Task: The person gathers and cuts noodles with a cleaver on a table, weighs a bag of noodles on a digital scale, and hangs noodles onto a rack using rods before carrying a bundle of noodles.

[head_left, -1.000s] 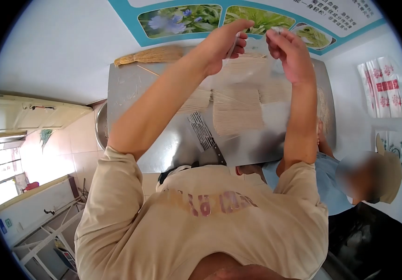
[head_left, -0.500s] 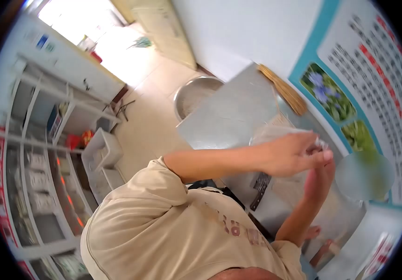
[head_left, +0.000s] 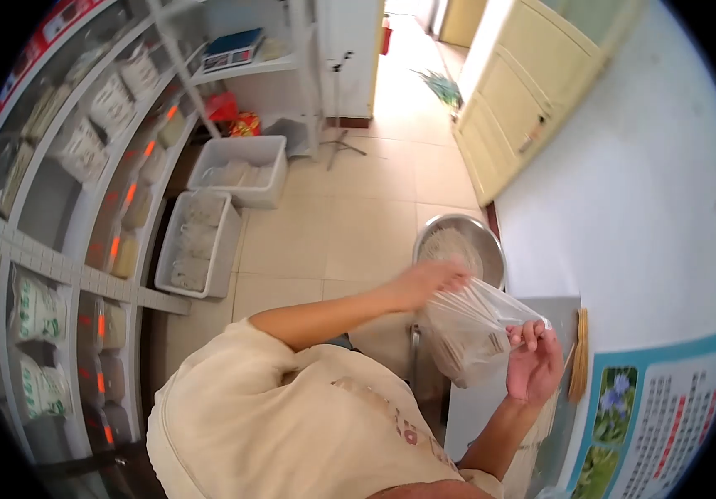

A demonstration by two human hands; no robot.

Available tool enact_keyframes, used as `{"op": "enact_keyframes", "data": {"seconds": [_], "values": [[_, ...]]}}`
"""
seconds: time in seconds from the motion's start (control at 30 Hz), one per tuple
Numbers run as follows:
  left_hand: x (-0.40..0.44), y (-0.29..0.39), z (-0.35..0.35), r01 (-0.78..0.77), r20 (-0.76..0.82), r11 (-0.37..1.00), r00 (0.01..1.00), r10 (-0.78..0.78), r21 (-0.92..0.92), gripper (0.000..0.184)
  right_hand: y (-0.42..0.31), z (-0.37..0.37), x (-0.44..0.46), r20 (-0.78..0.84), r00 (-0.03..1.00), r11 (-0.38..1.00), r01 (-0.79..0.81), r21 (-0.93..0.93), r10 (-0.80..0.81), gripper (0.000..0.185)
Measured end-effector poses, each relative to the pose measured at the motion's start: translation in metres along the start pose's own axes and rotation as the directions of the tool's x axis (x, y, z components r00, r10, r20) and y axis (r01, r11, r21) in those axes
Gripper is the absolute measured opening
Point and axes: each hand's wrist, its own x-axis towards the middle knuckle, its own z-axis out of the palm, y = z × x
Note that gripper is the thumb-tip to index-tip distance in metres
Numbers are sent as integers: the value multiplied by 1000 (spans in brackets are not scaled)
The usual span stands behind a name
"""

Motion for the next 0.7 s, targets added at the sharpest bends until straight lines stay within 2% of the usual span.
{"op": "enact_keyframes", "data": {"seconds": [0.07, 0.13, 0.2, 0.27, 0.4, 0.47, 0.5, 0.57, 0.63, 0.7], "values": [[-43, -34, -90, 99, -252, 994, 962, -109, -51, 59, 29, 35, 35, 80, 992, 969, -118, 215, 103, 17], [-94, -53, -156, 207, -452, 971, 859, -239, -119, 58, 54, 94, 71, 99, 983, 958, -176, 224, 158, 16], [-142, -64, -199, 193, -592, 951, 747, -303, -242, 58, 82, 145, 110, 189, 944, 928, -308, 207, 271, 16], [-177, -85, -226, 148, -683, 955, 671, -289, -259, 58, 107, 196, 150, 233, 921, 921, -353, 166, 312, 16], [-220, -90, -266, 67, -763, 933, 557, -328, -352, 58, 159, 293, 233, 453, 785, 861, -504, 70, 422, 15], [-239, -105, -293, 97, -868, 966, 426, -257, -239, 56, 183, 345, 273, 481, 754, 855, -518, 19, 447, 15], [-251, -111, -305, 153, -888, 966, 384, -252, -208, 50, 196, 365, 296, 527, 726, 851, -525, 8, 442, 15], [-286, -155, -340, 358, -907, 933, 378, -188, -44, 47, 225, 408, 340, 614, 661, 843, -537, -14, 431, 16], [-320, -196, -359, 608, -964, 794, 197, -179, -23, 42, 254, 453, 384, 694, 592, 848, -528, -49, 409, 16], [-359, -236, -365, 785, -960, 599, 20, -278, -158, 45, 284, 493, 428, 730, 539, 817, -574, -45, 419, 9]]}}
